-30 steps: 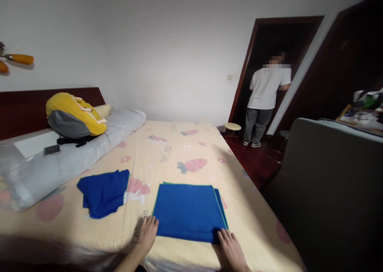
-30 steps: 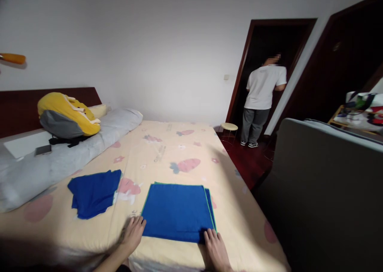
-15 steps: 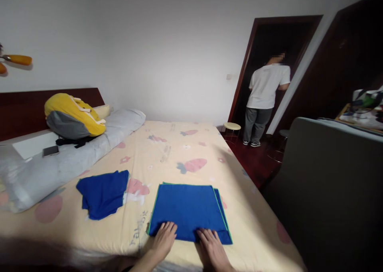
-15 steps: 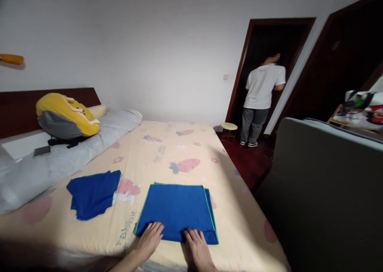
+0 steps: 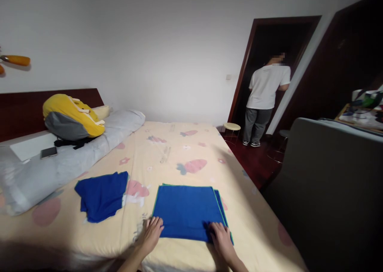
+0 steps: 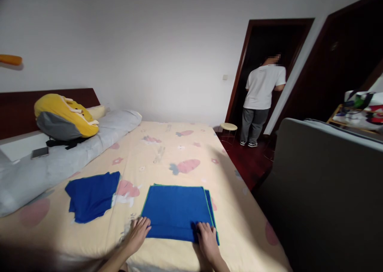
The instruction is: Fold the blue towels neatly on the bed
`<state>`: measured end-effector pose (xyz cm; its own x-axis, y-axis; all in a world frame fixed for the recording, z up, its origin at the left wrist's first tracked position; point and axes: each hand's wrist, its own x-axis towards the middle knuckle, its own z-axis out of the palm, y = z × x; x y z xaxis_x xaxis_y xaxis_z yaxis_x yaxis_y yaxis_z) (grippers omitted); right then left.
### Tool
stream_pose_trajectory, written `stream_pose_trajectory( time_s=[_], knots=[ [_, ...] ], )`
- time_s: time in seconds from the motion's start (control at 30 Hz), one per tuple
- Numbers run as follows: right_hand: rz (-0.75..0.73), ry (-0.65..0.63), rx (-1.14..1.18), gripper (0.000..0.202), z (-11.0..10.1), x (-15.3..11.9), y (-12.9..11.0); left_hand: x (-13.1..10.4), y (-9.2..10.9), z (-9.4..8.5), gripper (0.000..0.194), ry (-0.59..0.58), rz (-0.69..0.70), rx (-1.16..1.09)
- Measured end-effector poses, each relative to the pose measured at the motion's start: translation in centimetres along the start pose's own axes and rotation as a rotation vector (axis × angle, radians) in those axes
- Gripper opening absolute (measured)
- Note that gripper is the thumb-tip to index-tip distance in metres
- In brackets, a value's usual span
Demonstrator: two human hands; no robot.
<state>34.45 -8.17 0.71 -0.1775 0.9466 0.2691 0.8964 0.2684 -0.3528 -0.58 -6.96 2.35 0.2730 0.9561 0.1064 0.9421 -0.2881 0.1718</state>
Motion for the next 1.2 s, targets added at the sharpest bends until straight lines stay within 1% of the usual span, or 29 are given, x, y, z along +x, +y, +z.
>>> stream_pose_trajectory(
  time_s=[0.1,0.17,0.27,0.33,0.4,0.43,0.47,0.53,0.57,0.6,0.7,0.73,0.77,0.8,0.83,0.87,0.97,1.07,1.13,1.2],
  knots=[
    [-0.065,0.077,-0.077,0.025,0.3,-0.8,0.8,-0.4,-0.4,1.3,0.033,0.032,-0.018,0.05],
    [-0.119,0.135,-0.15,0.022,0.1,-1.6,2.0,-0.8,-1.1,1.7,0.036,0.07,-0.03,0.066],
    [-0.125,0.202,-0.252,0.011,-0.9,-2.9,4.4,-1.6,-2.5,1.2,0.036,0.097,-0.026,0.052],
    [-0.105,0.23,-0.301,0.01,-1.7,-3.5,5.7,-2.0,-3.4,0.5,0.035,0.112,-0.036,0.041],
    [-0.089,0.249,-0.338,0.011,-2.1,-3.8,6.2,-1.9,-3.6,0.1,0.037,0.139,-0.054,0.046],
    [-0.084,0.251,-0.35,0.015,-2.1,-3.7,6.0,-1.8,-3.4,0.0,0.04,0.153,-0.06,0.057],
    [-0.079,0.247,-0.354,0.02,-1.9,-3.6,5.5,-1.6,-2.9,0.0,0.043,0.163,-0.059,0.07],
    [-0.09,0.22,-0.336,0.032,-0.8,-3.1,3.7,-1.0,-0.9,0.5,0.049,0.16,-0.034,0.084],
    [-0.119,0.193,-0.312,0.036,0.0,-2.8,2.4,-0.7,0.5,0.9,0.05,0.141,0.014,0.075],
    [-0.167,0.157,-0.277,0.038,0.9,-2.5,1.0,-0.5,2.1,1.3,0.051,0.111,0.092,0.056],
    [-0.335,0.045,-0.146,0.046,3.7,-1.7,-3.2,-0.4,6.6,2.8,0.053,0.017,0.375,-0.038],
    [-0.361,0.027,-0.111,0.051,4.4,-1.6,-4.2,-0.6,7.6,3.1,0.056,0.001,0.429,-0.062],
    [-0.373,0.021,-0.089,0.056,4.8,-1.6,-4.9,-0.8,8.1,3.3,0.061,-0.008,0.453,-0.076],
    [-0.378,0.02,-0.08,0.059,4.9,-1.7,-5.1,-1.1,8.1,3.4,0.066,-0.019,0.46,-0.081],
    [-0.385,0.016,-0.081,0.061,4.7,-1.8,-4.9,-1.4,7.6,3.3,0.07,-0.029,0.457,-0.077],
    [-0.39,0.006,-0.09,0.062,4.2,-2.0,-4.3,-1.7,6.7,3.1,0.073,-0.042,0.453,-0.065],
    [-0.372,-0.047,-0.136,0.062,1.7,-2.9,-0.7,-2.4,2.3,1.9,0.071,-0.053,0.404,0.01],
    [-0.309,-0.066,-0.185,0.06,-0.7,-3.8,3.1,-2.8,-2.1,0.8,0.066,-0.016,0.352,0.103],
    [-0.302,-0.062,-0.215,0.059,-1.6,-4.2,4.7,-2.9,-3.9,0.6,0.065,0.009,0.362,0.16],
    [-0.316,-0.043,-0.26,0.057,-1.8,-4.3,5.6,-2.9,-4.9,0.6,0.066,0.047,0.365,0.223]
  ],
)
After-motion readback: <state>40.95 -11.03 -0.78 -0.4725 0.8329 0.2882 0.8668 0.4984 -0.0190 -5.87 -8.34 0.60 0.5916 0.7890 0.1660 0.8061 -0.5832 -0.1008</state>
